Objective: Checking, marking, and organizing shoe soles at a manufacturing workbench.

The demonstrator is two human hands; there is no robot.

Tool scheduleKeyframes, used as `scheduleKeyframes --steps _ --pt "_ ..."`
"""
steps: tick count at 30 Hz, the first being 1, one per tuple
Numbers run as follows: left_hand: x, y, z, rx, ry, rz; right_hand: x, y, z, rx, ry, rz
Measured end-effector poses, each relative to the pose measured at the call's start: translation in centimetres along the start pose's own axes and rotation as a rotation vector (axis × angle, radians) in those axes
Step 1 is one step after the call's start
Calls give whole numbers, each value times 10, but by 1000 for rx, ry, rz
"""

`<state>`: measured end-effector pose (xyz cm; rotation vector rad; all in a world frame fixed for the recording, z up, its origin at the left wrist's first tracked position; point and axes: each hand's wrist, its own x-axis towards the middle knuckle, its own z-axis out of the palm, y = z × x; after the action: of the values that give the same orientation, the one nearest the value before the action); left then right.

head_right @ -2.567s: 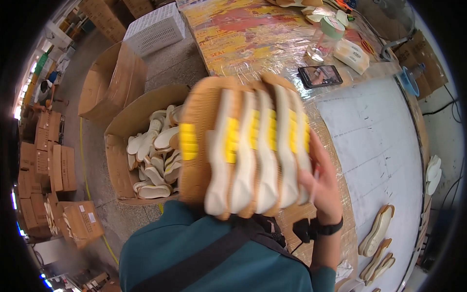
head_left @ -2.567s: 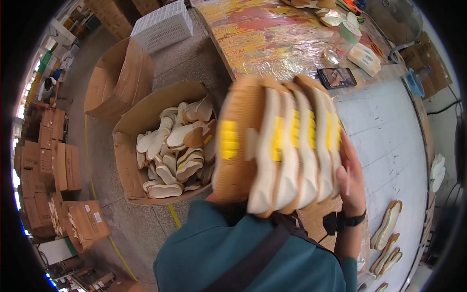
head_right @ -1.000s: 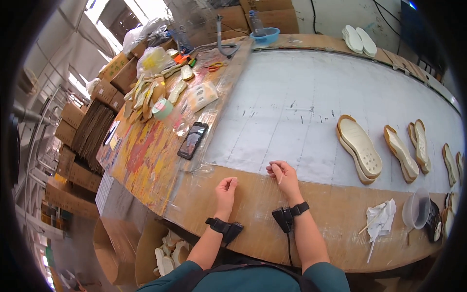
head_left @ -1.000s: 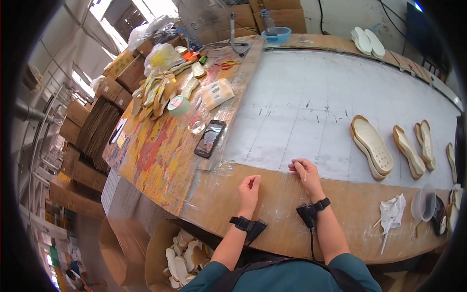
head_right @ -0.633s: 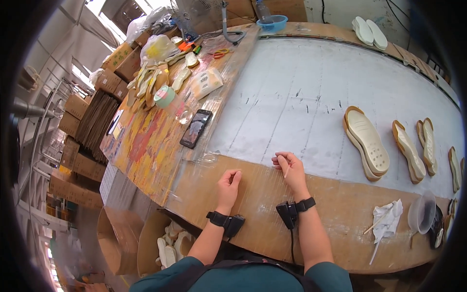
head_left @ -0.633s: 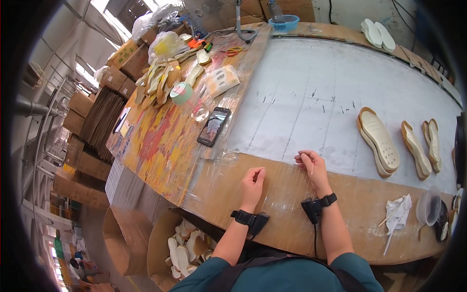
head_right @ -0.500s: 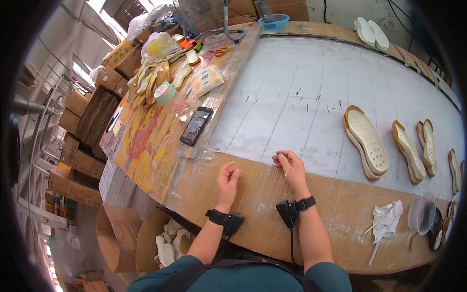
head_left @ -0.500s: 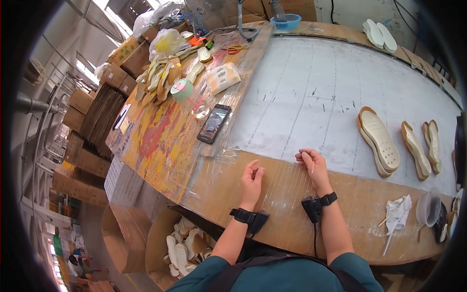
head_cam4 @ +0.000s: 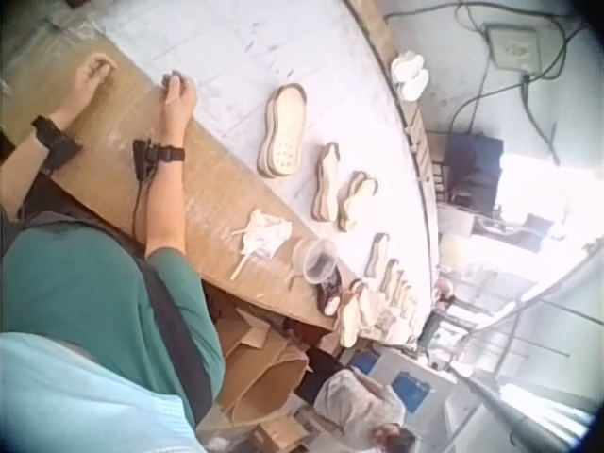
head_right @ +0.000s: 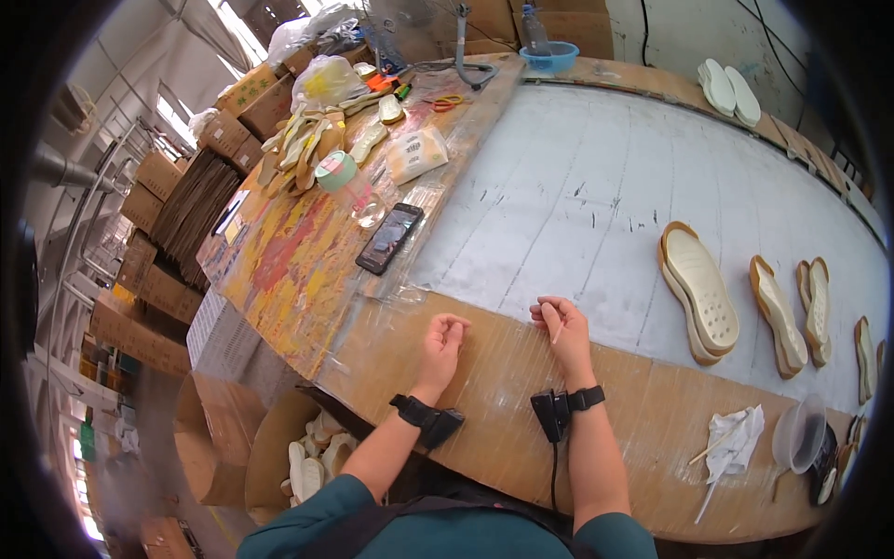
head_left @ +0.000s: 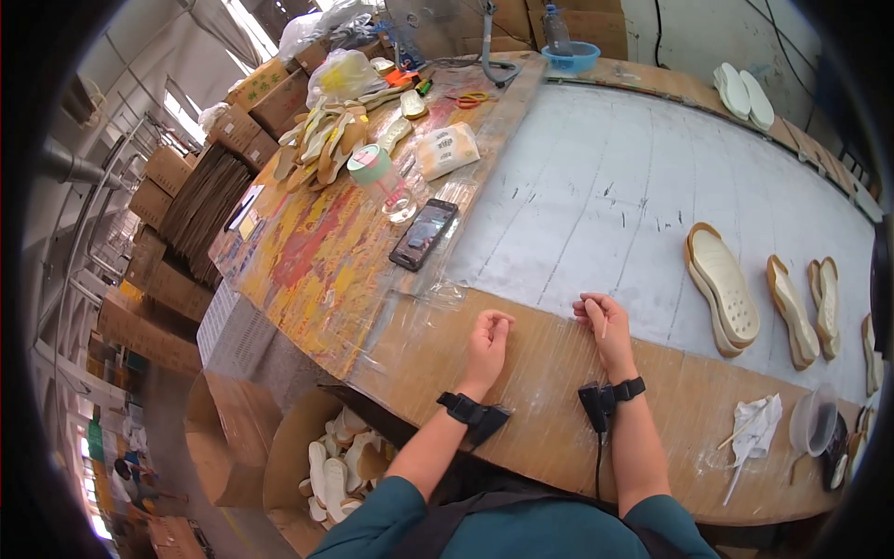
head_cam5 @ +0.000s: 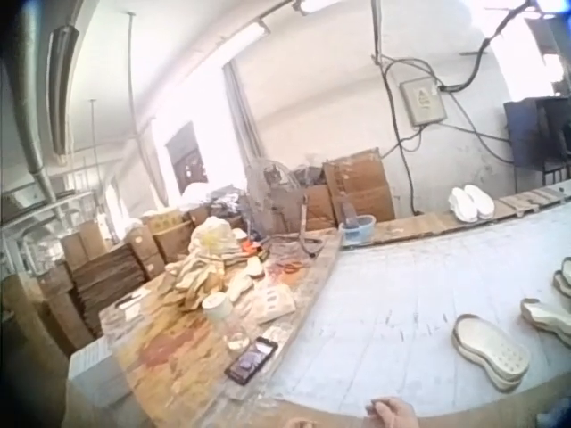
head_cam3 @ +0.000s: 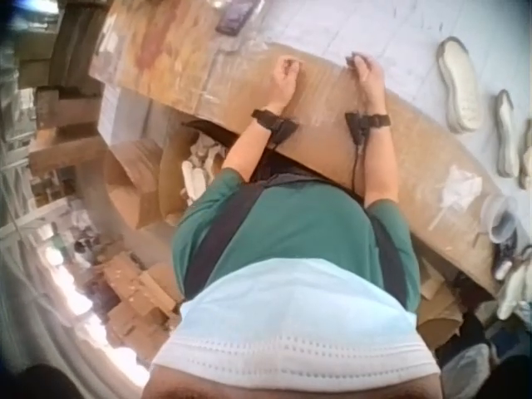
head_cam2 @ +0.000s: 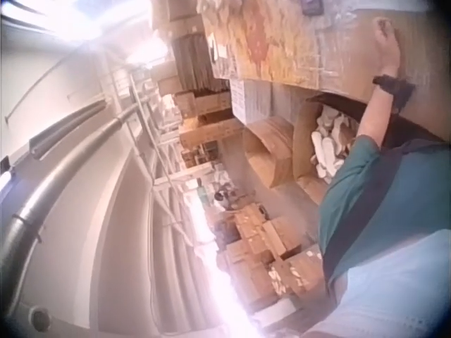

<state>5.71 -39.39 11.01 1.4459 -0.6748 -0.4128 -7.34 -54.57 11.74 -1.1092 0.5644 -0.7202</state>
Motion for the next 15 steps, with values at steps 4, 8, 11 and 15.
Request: scheduleKeyframes --steps 4,8,11,15 --pt "47 16 -31 732 92 468 2 1 -2 18 0 -4" --pt "100 17 -82 1057 262 464 2 0 0 26 -16 -25" --pt "124 13 -96 1287 341 332 3 0 -1 -2 -17 -31" --pt "142 14 -82 1397 264 124 -1 -1 -1 -13 1 -19"
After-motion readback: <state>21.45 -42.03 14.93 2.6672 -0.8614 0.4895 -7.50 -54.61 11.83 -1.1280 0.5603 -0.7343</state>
